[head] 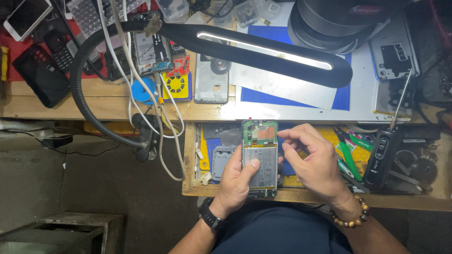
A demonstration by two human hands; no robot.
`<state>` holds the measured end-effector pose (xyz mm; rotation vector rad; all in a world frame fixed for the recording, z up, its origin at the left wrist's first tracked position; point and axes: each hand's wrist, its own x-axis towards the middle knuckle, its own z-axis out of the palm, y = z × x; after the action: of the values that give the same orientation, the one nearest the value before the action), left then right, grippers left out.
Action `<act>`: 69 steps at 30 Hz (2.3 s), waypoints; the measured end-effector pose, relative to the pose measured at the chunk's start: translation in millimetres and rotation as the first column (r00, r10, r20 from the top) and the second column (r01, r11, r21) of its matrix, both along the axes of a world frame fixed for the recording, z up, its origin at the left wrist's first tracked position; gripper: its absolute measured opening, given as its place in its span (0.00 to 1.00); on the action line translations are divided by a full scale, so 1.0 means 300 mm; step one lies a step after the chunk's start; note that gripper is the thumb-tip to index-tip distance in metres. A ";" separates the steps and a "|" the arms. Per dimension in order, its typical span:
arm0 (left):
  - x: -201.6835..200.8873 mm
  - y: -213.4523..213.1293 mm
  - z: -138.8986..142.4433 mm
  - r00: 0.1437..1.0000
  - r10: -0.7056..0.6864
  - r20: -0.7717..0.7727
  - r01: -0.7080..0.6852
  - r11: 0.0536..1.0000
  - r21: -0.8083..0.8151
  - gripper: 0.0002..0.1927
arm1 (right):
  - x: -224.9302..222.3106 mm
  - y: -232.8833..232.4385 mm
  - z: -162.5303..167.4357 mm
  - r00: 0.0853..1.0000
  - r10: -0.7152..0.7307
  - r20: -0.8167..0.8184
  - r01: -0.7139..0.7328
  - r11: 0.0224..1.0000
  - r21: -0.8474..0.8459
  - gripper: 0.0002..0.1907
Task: The person unwraps a smartphone from bubble wrap and powers it on. They then remove the back cover and use tweezers to detach the motherboard from the battery and chassis, placing the components on the workbench.
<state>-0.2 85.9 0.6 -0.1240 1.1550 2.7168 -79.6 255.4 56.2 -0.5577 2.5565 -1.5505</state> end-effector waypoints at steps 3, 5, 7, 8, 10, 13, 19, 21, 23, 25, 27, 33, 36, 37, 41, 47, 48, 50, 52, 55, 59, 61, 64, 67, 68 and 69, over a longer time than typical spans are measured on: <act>0.009 0.004 -0.017 0.998 0.038 -0.043 -0.040 0.998 -0.041 0.22 | 0.007 -0.010 -0.006 1.000 -0.015 -0.006 0.015 1.000 -0.015 0.09; 0.012 0.006 -0.030 0.995 0.086 -0.054 -0.093 0.985 -0.147 0.22 | 0.012 -0.015 -0.016 0.999 -0.021 -0.040 0.020 1.000 -0.009 0.08; 0.014 0.008 -0.038 0.990 0.117 -0.080 -0.132 0.966 -0.222 0.22 | 0.015 -0.024 -0.030 0.996 -0.024 -0.090 0.025 1.000 0.010 0.08; 0.015 0.010 -0.039 0.987 0.123 -0.099 -0.144 0.959 -0.244 0.22 | 0.018 -0.029 -0.038 0.998 -0.054 -0.033 0.053 0.999 -0.012 0.08; 0.016 0.014 -0.036 0.982 0.135 -0.132 -0.169 0.941 -0.293 0.23 | 0.025 -0.042 -0.053 0.991 -0.104 0.081 0.109 0.993 -0.053 0.09; 0.030 0.026 -0.014 0.975 0.150 -0.167 -0.204 0.902 -0.381 0.24 | 0.034 -0.056 -0.068 0.952 -0.184 0.246 0.207 0.976 -0.072 0.09; 0.050 0.041 0.039 0.956 0.158 -0.247 -0.270 0.803 -0.531 0.24 | 0.029 -0.074 -0.076 0.899 -0.167 0.405 0.306 0.901 -0.308 0.06; 0.049 0.042 0.047 0.954 0.154 -0.256 -0.273 0.798 -0.537 0.24 | 0.030 -0.075 -0.077 0.908 -0.178 0.380 0.305 0.902 -0.306 0.06; 0.051 0.042 0.051 0.957 0.150 -0.250 -0.269 0.785 -0.558 0.25 | 0.029 -0.075 -0.079 0.912 -0.190 0.363 0.306 0.905 -0.294 0.05; 0.056 0.044 0.050 0.957 0.152 -0.248 -0.271 0.776 -0.569 0.24 | 0.028 -0.076 -0.083 0.914 -0.201 0.353 0.307 0.911 -0.275 0.05; 0.058 0.044 0.046 0.955 0.157 -0.253 -0.278 0.774 -0.569 0.24 | 0.025 -0.077 -0.088 0.914 -0.214 0.345 0.305 0.922 -0.237 0.05; 0.062 0.041 0.029 0.947 0.161 -0.277 -0.298 0.764 -0.572 0.22 | 0.013 -0.072 -0.107 0.926 -0.185 0.329 0.273 0.930 -0.246 0.04; 0.061 0.040 0.023 0.954 0.165 -0.249 -0.280 0.783 -0.555 0.23 | 0.006 -0.067 -0.118 0.924 -0.169 0.342 0.263 0.932 -0.251 0.03; 0.061 0.040 0.020 0.953 0.165 -0.256 -0.284 0.785 -0.551 0.23 | 0.004 -0.066 -0.123 0.922 -0.162 0.352 0.261 0.931 -0.256 0.03; 0.064 0.038 0.009 0.958 0.164 -0.234 -0.269 0.795 -0.544 0.23 | 0.001 -0.065 -0.136 0.919 -0.160 0.361 0.266 0.926 -0.267 0.03; 0.040 0.032 -0.025 0.966 0.211 -0.151 -0.244 0.936 -0.255 0.22 | 0.011 -0.053 -0.141 0.946 -0.045 0.320 0.185 0.888 -0.421 0.02; 0.036 0.029 -0.030 0.969 0.213 -0.128 -0.237 0.948 -0.214 0.22 | 0.012 -0.052 -0.139 0.950 -0.027 0.312 0.175 0.872 -0.457 0.03; 0.032 0.022 -0.038 0.974 0.208 -0.095 -0.220 0.964 -0.149 0.22 | 0.011 -0.055 -0.132 0.950 -0.003 0.311 0.166 0.852 -0.497 0.05; 0.030 0.020 -0.042 0.978 0.198 -0.071 -0.204 0.975 -0.090 0.21 | 0.007 -0.060 -0.116 0.946 0.007 0.325 0.167 0.847 -0.504 0.07; 0.026 0.019 -0.042 0.980 0.188 -0.066 -0.191 0.980 -0.053 0.21 | 0.007 -0.047 -0.070 1.000 0.011 0.001 -0.010 0.981 -0.195 0.17; 0.025 0.013 -0.033 0.982 0.183 -0.043 -0.184 0.983 -0.012 0.21 | 0.012 -0.051 -0.045 0.971 0.069 -0.230 -0.072 0.997 -0.003 0.15; 0.019 0.012 -0.029 0.984 0.178 -0.022 -0.177 0.984 0.035 0.20 | 0.011 -0.046 -0.058 0.958 0.087 -0.274 -0.096 0.995 -0.020 0.11; 0.023 0.025 -0.017 0.985 0.168 0.032 -0.170 0.982 0.087 0.18 | -0.027 0.011 -0.089 0.997 0.071 0.001 -0.065 0.920 -0.386 0.08; -0.004 0.019 -0.013 0.983 0.178 0.035 -0.181 0.978 0.104 0.19 | -0.085 0.117 -0.090 0.955 -0.113 0.275 0.214 0.903 -0.373 0.07; -0.006 0.020 -0.011 0.983 0.178 0.042 -0.181 0.978 0.102 0.18 | -0.088 0.152 -0.085 0.958 -0.165 0.235 0.224 0.942 -0.251 0.06; 0.000 0.021 -0.009 0.983 0.177 0.054 -0.181 0.978 0.101 0.18 | -0.082 0.189 -0.077 0.958 -0.211 0.193 0.237 0.964 -0.122 0.04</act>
<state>-0.3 92.3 -2.2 -0.2861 1.0313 2.9081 -104.3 312.0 33.1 -0.1317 2.4551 -1.7784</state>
